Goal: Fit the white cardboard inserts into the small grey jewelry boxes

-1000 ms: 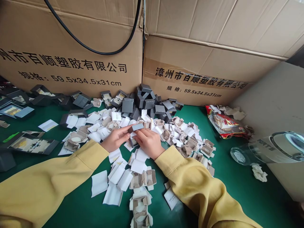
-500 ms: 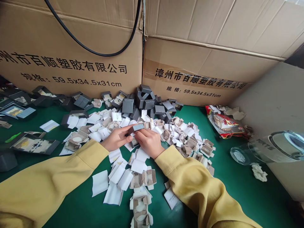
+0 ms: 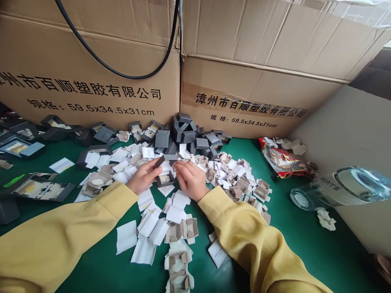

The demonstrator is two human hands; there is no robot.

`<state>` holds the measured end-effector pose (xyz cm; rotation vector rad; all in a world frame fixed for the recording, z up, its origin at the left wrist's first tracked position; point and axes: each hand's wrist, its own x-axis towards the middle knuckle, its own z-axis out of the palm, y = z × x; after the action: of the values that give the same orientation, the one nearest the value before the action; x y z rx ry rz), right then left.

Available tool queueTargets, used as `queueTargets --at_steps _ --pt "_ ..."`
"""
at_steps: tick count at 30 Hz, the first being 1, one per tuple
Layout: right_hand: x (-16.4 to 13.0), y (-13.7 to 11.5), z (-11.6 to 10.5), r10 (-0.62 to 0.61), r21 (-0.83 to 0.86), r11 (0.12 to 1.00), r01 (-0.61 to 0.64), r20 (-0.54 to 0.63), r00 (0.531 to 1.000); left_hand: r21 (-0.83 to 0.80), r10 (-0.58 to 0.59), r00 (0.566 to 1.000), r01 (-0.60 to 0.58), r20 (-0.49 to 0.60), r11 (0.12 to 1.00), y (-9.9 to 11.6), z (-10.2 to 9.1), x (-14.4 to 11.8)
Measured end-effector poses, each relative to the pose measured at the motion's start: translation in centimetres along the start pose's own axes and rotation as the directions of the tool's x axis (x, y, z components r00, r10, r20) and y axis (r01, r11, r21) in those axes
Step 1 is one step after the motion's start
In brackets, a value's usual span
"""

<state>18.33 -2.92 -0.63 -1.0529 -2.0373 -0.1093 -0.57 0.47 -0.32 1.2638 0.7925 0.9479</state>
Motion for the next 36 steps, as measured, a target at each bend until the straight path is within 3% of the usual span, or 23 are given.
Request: queueTargets --at_steps 3,7,10,17,23,32,36 --pt "0.2 0.5 0.0 0.112 -0.112 0.987 -0.116 -0.035 0.993 -0.184 -0.055 0.995 0.039 -0.084 0.982 0.3 0.1 0.1" --pt "0.4 1.3 0.5 0.180 -0.329 0.936 -0.124 0.145 0.973 -0.312 -0.051 0.994 0.017 -0.101 0.950 0.7 0.1 0.3" --pt "0.4 1.7 0.8 0.198 -0.388 0.917 -0.094 0.236 0.951 -0.329 -0.056 0.995 0.027 -0.078 0.944 0.6 0.1 0.3" --pt "0.4 1.4 0.6 0.204 -0.241 0.958 -0.153 0.206 0.957 -0.266 -0.069 0.997 0.058 -0.031 0.962 0.2 -0.1 0.4" --pt "0.4 1.4 0.4 0.217 0.026 0.976 -0.217 -0.002 0.976 -0.332 -0.108 0.993 0.086 -0.049 0.940 1.1 0.2 0.3" --pt "0.2 2.2 0.8 0.193 -0.108 0.976 -0.190 0.024 0.981 -0.450 -0.127 0.991 0.091 -0.051 0.889 1.2 0.3 0.3" --pt "0.3 1.5 0.4 0.114 -0.037 0.993 -0.114 -0.007 0.993 -0.433 -0.108 0.993 0.079 -0.042 0.898 1.0 0.2 0.3"
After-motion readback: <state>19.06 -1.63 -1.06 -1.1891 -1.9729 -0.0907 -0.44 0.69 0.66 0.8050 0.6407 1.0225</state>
